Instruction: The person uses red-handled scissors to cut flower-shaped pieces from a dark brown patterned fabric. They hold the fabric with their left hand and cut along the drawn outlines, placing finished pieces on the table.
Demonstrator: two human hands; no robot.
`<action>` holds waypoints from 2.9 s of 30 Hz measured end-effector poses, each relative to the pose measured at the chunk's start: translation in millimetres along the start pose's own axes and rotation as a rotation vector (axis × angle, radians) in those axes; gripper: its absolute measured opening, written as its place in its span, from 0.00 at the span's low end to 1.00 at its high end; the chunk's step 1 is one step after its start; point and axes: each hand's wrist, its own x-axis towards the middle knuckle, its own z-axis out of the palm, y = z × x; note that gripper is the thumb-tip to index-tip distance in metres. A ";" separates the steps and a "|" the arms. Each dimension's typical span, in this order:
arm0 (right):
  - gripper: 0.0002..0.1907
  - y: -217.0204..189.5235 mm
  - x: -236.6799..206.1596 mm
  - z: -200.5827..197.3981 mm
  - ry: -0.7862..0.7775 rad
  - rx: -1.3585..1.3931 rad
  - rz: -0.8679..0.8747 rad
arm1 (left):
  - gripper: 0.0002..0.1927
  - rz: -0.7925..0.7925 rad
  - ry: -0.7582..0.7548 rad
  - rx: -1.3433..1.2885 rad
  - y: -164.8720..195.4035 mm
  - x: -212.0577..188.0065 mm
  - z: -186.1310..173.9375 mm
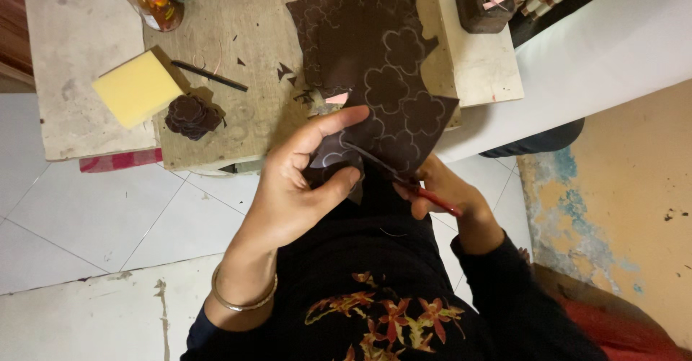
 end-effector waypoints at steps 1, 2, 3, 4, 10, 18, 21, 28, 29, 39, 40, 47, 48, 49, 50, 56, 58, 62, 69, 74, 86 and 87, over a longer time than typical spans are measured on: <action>0.54 -0.7 -2.3 -1.1 0.013 0.049 -0.013 | 0.31 -0.023 -0.015 -0.007 0.7 0.1 -1.4; 0.55 -2.1 -6.1 -2.2 0.024 0.097 -0.027 | 0.31 -0.024 -0.022 -0.014 1.1 0.5 -2.0; 0.56 -3.5 -9.0 -4.0 0.037 0.145 -0.040 | 0.31 -0.024 -0.031 -0.020 1.5 0.9 -2.5; 0.54 -4.8 -9.2 -7.9 0.013 0.107 -0.060 | 0.31 -0.022 -0.039 -0.026 2.2 2.2 -2.5; 0.52 -10.0 -7.1 -12.0 0.015 0.064 -0.007 | 0.33 -0.076 -0.075 -0.044 11.8 4.4 -3.8; 0.37 -26.5 -16.5 -29.4 -0.056 -0.213 0.040 | 0.32 -0.107 -0.128 0.052 20.3 10.6 -9.6; 0.34 -26.6 -10.2 -35.3 -0.192 -0.309 -0.084 | 0.33 -0.128 -0.172 0.061 19.4 11.7 -13.9; 0.31 -27.2 -2.3 -38.4 -0.211 -0.337 -0.056 | 0.33 -0.147 -0.258 -0.006 10.4 15.7 -24.9; 0.34 -27.6 -4.4 -35.7 -0.146 -0.245 0.019 | 0.32 -0.136 -0.280 -0.028 8.6 16.5 -26.6; 0.42 -13.5 -3.8 -20.8 -0.219 -0.131 0.042 | 0.32 -0.221 -0.231 -0.122 -4.4 24.6 -39.1; 0.42 -11.9 -4.0 -20.3 -0.211 -0.135 0.022 | 0.33 -0.255 -0.224 -0.100 -4.8 25.6 -40.4; 0.47 -1.9 -5.2 -18.5 -0.205 -0.079 0.040 | 0.34 -0.154 -0.397 -0.103 -9.4 31.8 -50.7; 0.48 -0.3 -5.6 -18.4 -0.204 -0.075 0.049 | 0.34 -0.178 -0.390 -0.101 -9.6 32.1 -50.9; 0.48 1.5 -6.2 -17.5 -0.195 -0.073 0.046 | 0.34 -0.201 -0.382 -0.098 -9.6 32.2 -51.5; 0.48 3.4 -6.8 -16.0 -0.187 -0.072 0.044 | 0.34 -0.205 -0.390 -0.090 -9.4 32.3 -52.2; 0.50 10.1 -8.3 -10.2 -0.165 -0.035 0.104 | 0.34 -0.221 -0.427 -0.056 -9.0 32.2 -54.1; 0.50 11.3 -9.0 -9.3 -0.153 -0.017 0.120 | 0.35 -0.231 -0.424 -0.047 -9.0 32.8 -54.9; 0.50 16.3 -11.6 -9.3 -0.151 -0.009 0.117 | 0.35 -0.232 -0.423 0.037 -10.4 33.9 -55.3; 0.50 35.1 -12.9 4.2 -0.100 0.116 0.191 | 0.35 -0.164 -0.441 0.030 -18.1 40.5 -60.9; 0.15 46.6 -8.1 22.9 0.022 -0.118 0.174 | 0.35 -0.207 -0.426 0.041 -23.9 43.0 -64.9; 0.14 15.2 -3.7 26.1 -0.079 0.073 0.364 | 0.36 -0.272 -0.435 0.111 -38.2 48.4 -65.0; 0.17 12.5 -3.5 28.6 -0.080 0.099 0.378 | 0.36 -0.254 -0.446 0.112 -40.3 48.9 -64.8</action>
